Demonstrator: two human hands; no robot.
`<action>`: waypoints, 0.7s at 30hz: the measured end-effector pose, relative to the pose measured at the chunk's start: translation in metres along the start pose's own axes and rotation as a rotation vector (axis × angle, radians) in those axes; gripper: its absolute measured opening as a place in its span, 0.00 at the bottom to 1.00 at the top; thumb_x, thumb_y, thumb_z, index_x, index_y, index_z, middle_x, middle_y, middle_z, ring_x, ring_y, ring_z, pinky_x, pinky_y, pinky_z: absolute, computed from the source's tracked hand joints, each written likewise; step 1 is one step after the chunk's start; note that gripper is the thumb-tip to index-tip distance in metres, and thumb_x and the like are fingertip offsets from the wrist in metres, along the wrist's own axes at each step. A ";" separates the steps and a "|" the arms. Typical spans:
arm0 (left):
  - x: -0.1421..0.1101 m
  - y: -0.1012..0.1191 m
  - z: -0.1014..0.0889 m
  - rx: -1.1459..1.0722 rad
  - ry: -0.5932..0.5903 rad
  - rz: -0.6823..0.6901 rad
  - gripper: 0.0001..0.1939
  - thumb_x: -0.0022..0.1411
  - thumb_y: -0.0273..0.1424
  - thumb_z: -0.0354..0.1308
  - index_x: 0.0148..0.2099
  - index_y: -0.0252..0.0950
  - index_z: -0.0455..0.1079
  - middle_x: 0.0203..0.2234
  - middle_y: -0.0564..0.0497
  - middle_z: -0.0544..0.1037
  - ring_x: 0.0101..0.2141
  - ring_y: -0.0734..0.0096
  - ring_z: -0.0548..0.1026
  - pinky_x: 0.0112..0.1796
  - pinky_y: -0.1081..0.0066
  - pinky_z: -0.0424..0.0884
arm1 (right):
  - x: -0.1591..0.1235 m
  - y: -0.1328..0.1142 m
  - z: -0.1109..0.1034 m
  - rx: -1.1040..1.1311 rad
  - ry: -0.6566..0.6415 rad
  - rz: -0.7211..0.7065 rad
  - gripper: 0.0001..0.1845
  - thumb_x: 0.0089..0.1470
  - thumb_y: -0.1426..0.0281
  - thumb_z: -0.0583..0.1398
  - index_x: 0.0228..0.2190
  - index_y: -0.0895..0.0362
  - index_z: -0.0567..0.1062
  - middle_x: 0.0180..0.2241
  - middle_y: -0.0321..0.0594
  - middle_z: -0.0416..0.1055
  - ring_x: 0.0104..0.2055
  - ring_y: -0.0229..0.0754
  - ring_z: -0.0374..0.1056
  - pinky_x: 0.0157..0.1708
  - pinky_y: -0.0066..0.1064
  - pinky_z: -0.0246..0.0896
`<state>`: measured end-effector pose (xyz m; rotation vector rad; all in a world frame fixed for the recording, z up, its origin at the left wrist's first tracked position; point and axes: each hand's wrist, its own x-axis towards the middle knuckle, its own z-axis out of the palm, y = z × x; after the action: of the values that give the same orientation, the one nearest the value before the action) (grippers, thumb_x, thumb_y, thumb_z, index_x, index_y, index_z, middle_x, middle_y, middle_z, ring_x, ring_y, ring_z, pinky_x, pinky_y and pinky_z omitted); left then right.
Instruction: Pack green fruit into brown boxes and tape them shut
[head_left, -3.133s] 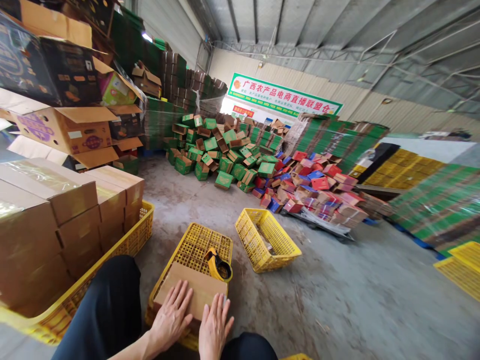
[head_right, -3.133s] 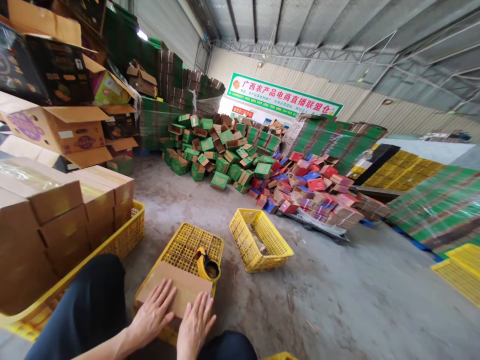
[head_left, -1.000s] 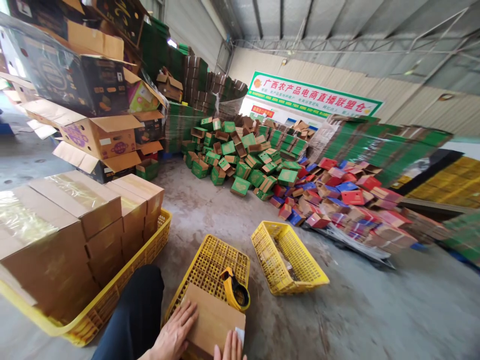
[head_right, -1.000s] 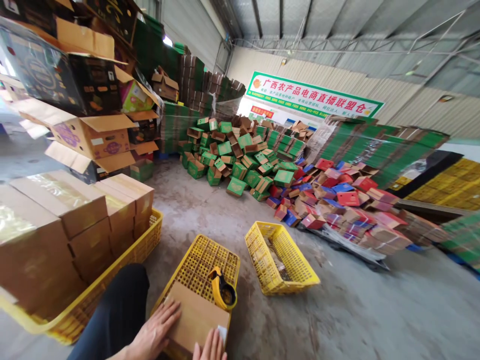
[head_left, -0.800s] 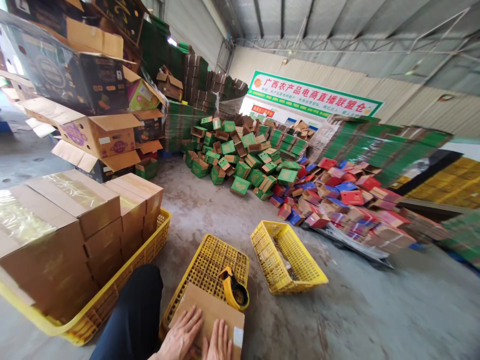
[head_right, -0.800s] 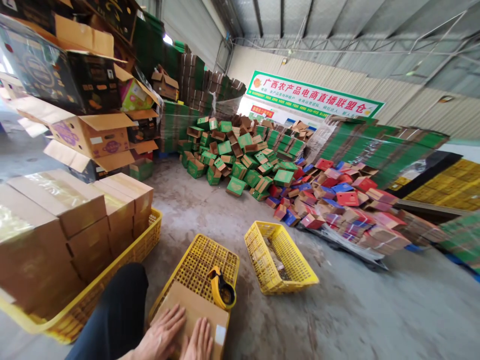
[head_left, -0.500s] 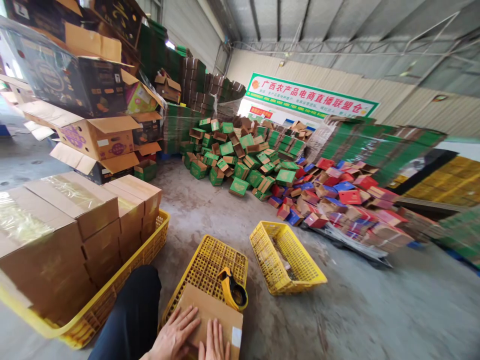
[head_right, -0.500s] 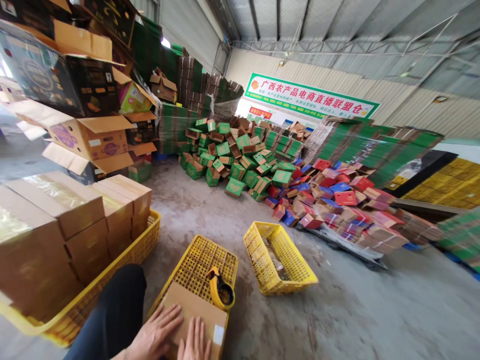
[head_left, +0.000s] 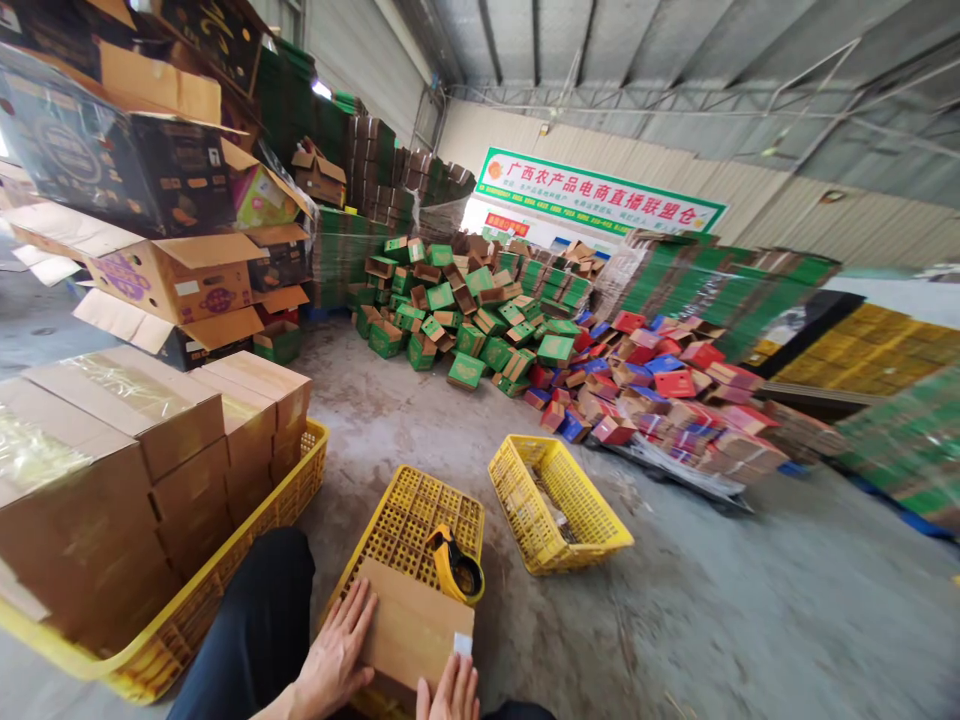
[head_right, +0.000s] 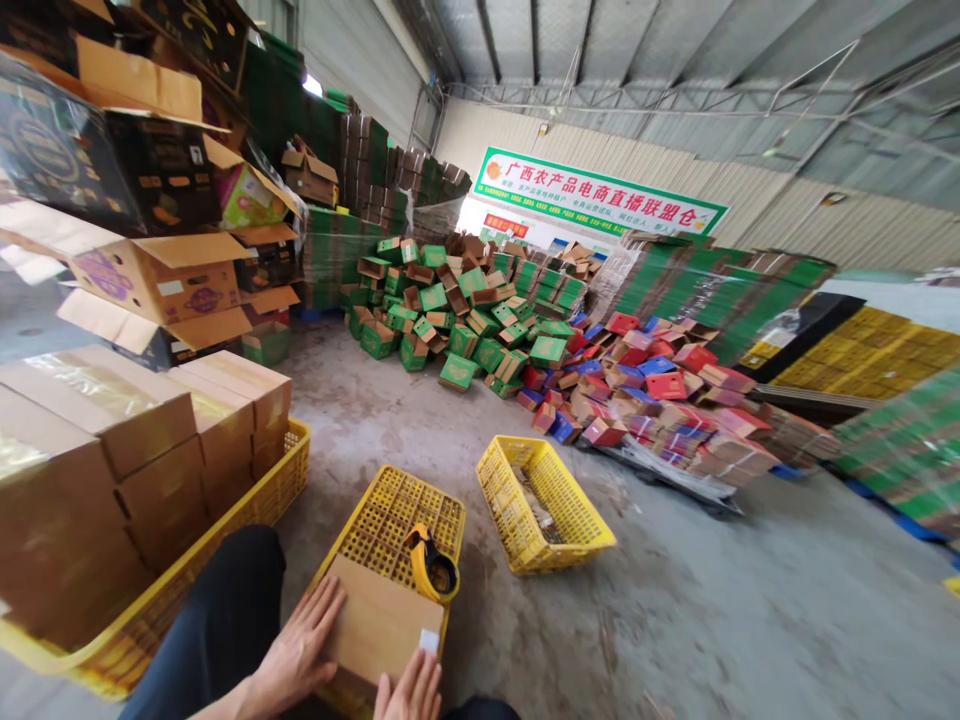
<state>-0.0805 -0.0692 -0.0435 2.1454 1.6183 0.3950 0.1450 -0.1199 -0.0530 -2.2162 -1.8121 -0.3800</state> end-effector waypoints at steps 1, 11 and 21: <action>0.000 0.005 0.004 0.010 0.003 0.000 0.56 0.48 0.27 0.64 0.78 0.39 0.49 0.75 0.44 0.42 0.74 0.43 0.38 0.71 0.47 0.44 | 0.000 -0.005 0.004 0.023 -0.009 0.029 0.37 0.69 0.53 0.45 0.67 0.65 0.65 0.58 0.67 0.72 0.60 0.72 0.70 0.52 0.61 0.69; 0.003 0.012 0.028 0.046 0.067 0.071 0.48 0.52 0.22 0.60 0.75 0.44 0.57 0.74 0.48 0.51 0.73 0.41 0.46 0.70 0.42 0.48 | -0.005 -0.052 -0.015 0.184 -0.080 -0.187 0.49 0.64 0.61 0.58 0.72 0.51 0.32 0.67 0.52 0.62 0.67 0.69 0.62 0.60 0.60 0.63; 0.008 0.018 -0.029 0.047 -0.138 0.052 0.44 0.50 0.26 0.67 0.70 0.44 0.66 0.73 0.47 0.53 0.72 0.45 0.49 0.70 0.45 0.49 | 0.011 -0.043 -0.015 0.217 -0.222 -0.266 0.36 0.59 0.75 0.57 0.68 0.49 0.65 0.69 0.36 0.60 0.72 0.52 0.56 0.68 0.46 0.57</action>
<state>-0.0767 -0.0612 -0.0097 2.2007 1.5128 0.2215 0.1042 -0.1073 -0.0340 -1.9408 -2.1564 0.0192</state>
